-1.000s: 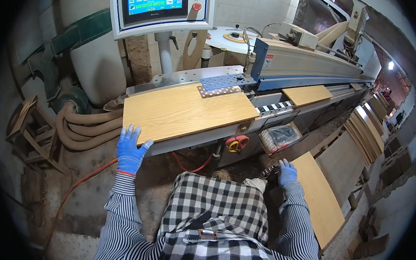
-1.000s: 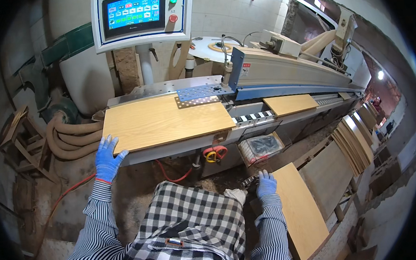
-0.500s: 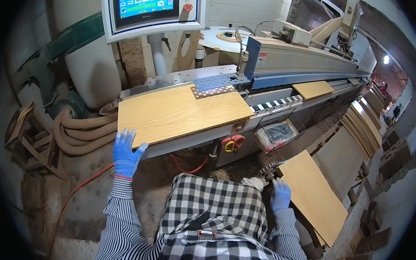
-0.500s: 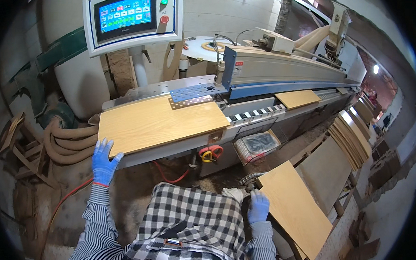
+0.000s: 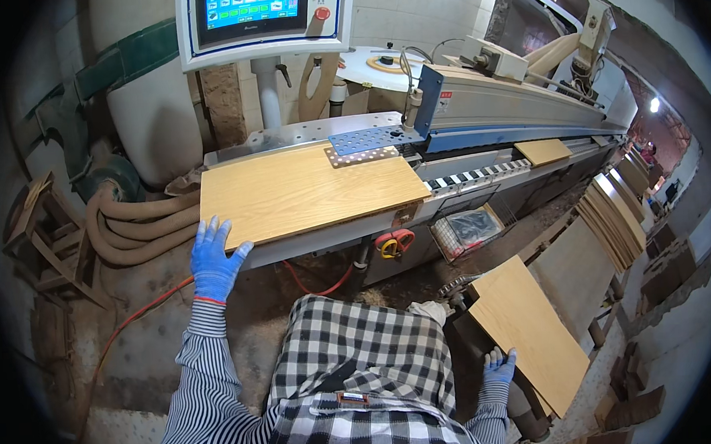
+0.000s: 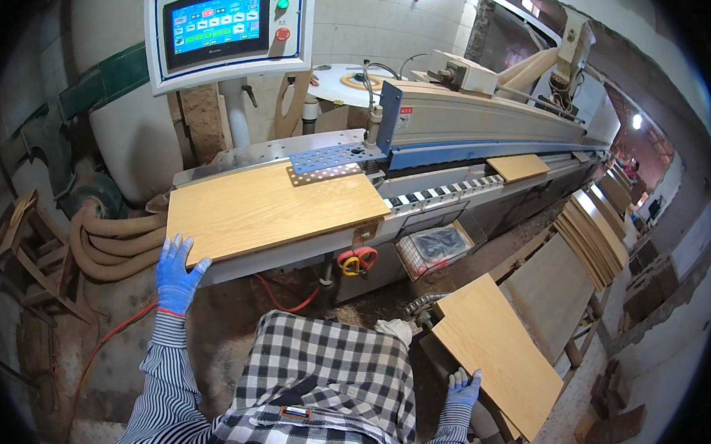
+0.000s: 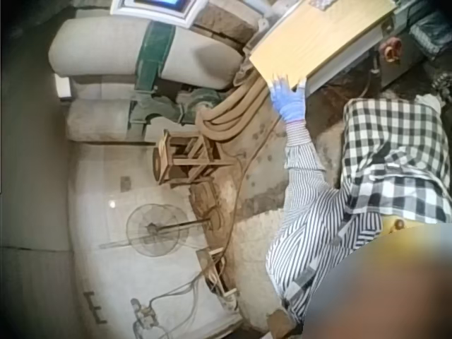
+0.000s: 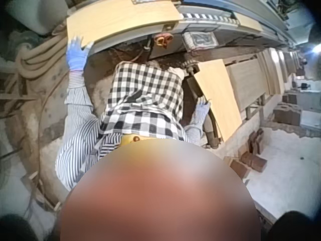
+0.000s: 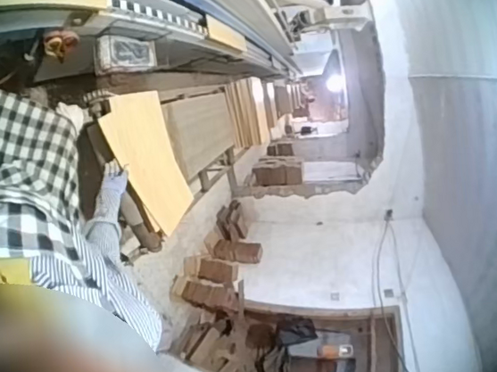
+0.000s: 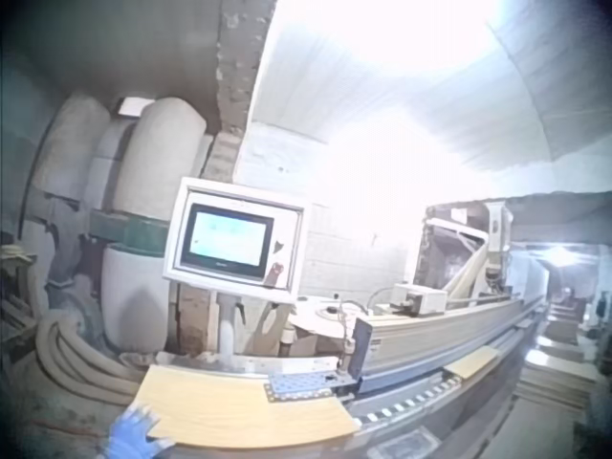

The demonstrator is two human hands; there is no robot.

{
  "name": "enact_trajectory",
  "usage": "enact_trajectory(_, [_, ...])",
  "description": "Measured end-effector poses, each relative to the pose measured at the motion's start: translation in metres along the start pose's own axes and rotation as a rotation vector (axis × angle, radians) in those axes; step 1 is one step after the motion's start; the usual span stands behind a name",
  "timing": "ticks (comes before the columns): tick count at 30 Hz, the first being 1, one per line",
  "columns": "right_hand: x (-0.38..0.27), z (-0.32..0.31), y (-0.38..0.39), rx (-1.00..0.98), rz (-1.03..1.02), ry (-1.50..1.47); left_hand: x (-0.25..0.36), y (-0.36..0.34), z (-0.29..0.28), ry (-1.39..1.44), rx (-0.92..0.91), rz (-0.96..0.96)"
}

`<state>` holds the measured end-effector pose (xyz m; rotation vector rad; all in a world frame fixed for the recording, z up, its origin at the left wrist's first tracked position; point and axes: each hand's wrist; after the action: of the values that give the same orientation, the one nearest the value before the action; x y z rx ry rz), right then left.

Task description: The person repeatedly places rectangular wooden boards onto a conveyor-fed sander, waits for the machine to process them, then removes and stacks the finished boards. The cycle repeats with multiple boards throughout the clip.

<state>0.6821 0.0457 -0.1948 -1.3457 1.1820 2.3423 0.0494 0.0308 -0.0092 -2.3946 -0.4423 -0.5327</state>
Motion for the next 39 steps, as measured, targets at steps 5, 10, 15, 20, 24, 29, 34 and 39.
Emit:
enact_trajectory(5, [0.031,-0.010,0.006,-0.062,-0.021,0.075,-0.004,-0.001,0.002,-0.014,-0.008,0.007])
enact_trajectory(10, [0.040,0.004,0.065,-0.135,0.077,0.090,-0.006,-0.002,-0.001,-0.030,-0.039,0.030])
enact_trajectory(15, [0.040,-0.011,0.038,0.012,0.066,-0.122,-0.016,0.004,-0.015,-0.090,-0.058,0.049])
enact_trajectory(20, [0.045,-0.012,0.034,0.006,0.066,-0.117,-0.039,0.014,-0.020,0.095,-0.008,-0.036])
enact_trajectory(24, [0.045,-0.008,0.037,-0.024,0.082,-0.134,-0.044,0.017,-0.019,0.221,-0.004,-0.064])
enact_trajectory(29, [0.044,-0.013,0.036,-0.028,0.102,-0.170,-0.043,0.016,-0.020,0.309,0.010,-0.092])
enact_trajectory(34, [0.040,-0.026,0.031,0.010,0.105,-0.223,-0.038,0.013,-0.022,0.323,-0.003,-0.100])
enact_trajectory(39, [0.035,-0.036,0.027,0.051,0.071,-0.230,-0.036,0.007,-0.018,0.290,-0.019,-0.074])
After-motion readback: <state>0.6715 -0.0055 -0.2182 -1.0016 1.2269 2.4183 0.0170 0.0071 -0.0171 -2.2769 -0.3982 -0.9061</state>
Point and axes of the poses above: each hand's wrist, its own y-axis away from the middle knuckle, its own z-axis out of the palm, x = y × z, and after that the axes turned 13 degrees about y, right-handed
